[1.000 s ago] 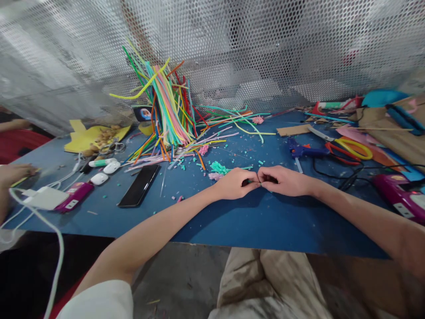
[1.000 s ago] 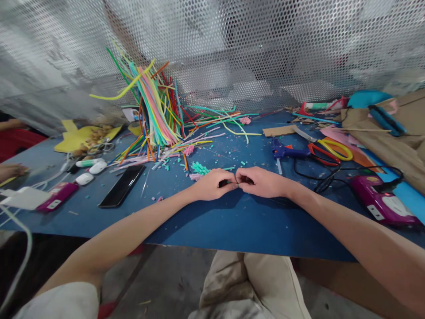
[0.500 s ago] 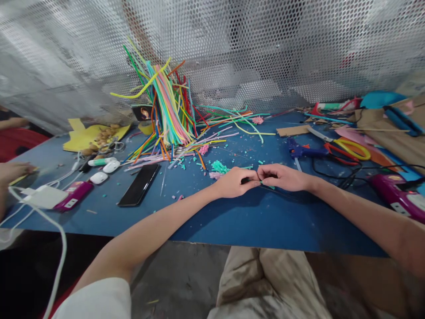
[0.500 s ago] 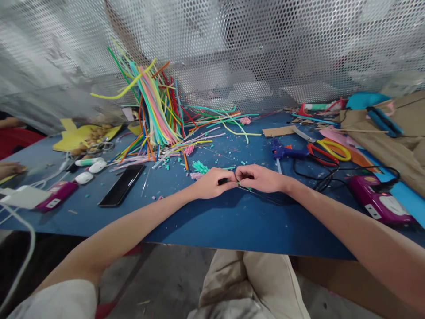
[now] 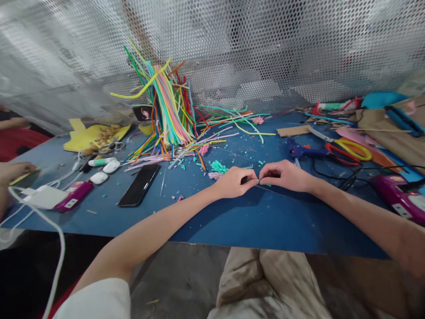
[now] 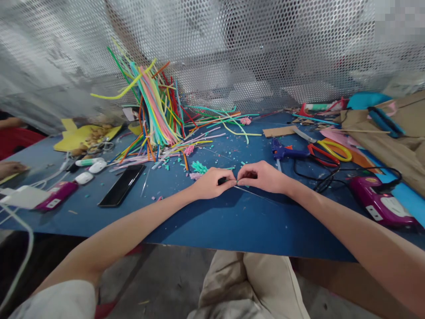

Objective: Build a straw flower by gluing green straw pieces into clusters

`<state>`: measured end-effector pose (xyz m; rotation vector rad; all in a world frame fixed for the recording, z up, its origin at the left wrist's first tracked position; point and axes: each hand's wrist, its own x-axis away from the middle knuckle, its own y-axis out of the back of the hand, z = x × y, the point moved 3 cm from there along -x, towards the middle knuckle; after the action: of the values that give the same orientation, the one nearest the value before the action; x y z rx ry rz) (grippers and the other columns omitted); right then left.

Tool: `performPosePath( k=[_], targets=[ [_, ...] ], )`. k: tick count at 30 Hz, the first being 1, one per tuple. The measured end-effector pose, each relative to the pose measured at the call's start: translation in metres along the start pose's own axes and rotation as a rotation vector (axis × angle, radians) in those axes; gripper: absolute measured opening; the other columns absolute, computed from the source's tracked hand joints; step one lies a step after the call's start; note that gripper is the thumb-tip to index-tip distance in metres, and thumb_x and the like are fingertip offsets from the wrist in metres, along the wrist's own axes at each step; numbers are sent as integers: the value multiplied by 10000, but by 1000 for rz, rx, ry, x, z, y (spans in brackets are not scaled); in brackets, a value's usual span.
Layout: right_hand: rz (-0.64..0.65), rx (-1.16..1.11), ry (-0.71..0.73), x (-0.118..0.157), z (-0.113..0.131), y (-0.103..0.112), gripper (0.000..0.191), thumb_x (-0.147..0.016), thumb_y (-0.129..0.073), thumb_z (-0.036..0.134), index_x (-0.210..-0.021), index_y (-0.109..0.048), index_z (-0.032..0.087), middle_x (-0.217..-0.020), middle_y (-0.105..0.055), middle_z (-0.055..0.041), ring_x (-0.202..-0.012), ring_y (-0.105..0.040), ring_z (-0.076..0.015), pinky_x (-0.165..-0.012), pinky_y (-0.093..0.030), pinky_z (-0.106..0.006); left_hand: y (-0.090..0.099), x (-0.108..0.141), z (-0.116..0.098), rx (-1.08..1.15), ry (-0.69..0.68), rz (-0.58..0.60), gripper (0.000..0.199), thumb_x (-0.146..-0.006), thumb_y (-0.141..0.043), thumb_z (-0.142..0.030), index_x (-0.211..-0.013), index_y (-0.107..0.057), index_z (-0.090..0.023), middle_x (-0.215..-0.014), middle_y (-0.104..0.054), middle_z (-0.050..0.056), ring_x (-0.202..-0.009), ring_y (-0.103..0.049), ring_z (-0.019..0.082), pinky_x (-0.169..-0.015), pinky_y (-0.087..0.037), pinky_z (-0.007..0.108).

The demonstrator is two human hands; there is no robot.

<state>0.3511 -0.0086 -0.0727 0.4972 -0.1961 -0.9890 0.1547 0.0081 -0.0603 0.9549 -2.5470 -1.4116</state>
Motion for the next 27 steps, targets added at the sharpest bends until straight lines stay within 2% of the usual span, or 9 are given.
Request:
performPosePath(
  k=[5,11,14,17,21,27],
  targets=[
    [8,72,14,1,3,0,338,-887,-634,535,-936,-669,202,-766,-621,11,-689,-506,-131,-653,-411,-273,-1,0,2,5,-11,8,220,-976,-538,-326,-861,-641,-169,-735,-648,-9,-668,-557,104,-673,-380,229],
    [145,97,60,-1,4,-2,299,-922,-588,498,-882,-572,202,-751,-538,25,-675,-444,-121,-634,-373,-261,-1,0,3,11,-34,28,222,-980,-542,-340,-881,-649,-173,-750,-664,-7,-678,-565,108,-671,-375,234],
    [99,84,58,-1,3,0,291,-923,-591,493,-894,-578,204,-746,-528,29,-672,-439,-119,-638,-374,-262,0,0,3,12,-33,19,231,-983,-536,-345,-876,-645,-171,-734,-646,-14,-661,-550,101,-668,-372,231],
    [52,37,18,-1,0,1,321,-895,-620,523,-950,-628,206,-771,-583,17,-696,-490,-130,-664,-406,-274,0,0,3,7,-17,15,242,-986,-528,-350,-866,-638,-172,-726,-637,-14,-654,-544,100,-665,-372,230],
    [72,36,-7,-1,0,1,350,-883,-622,543,-953,-663,203,-783,-619,7,-709,-512,-137,-675,-417,-282,-1,0,2,-2,-30,17,235,-982,-528,-343,-863,-642,-175,-725,-637,-10,-668,-554,108,-675,-377,233],
    [110,144,42,-1,6,-1,308,-938,-555,505,-908,-597,201,-731,-532,28,-659,-434,-122,-624,-358,-267,-1,0,2,-5,-50,25,211,-981,-535,-327,-893,-652,-175,-750,-660,-8,-675,-560,106,-674,-376,230]
  ],
)
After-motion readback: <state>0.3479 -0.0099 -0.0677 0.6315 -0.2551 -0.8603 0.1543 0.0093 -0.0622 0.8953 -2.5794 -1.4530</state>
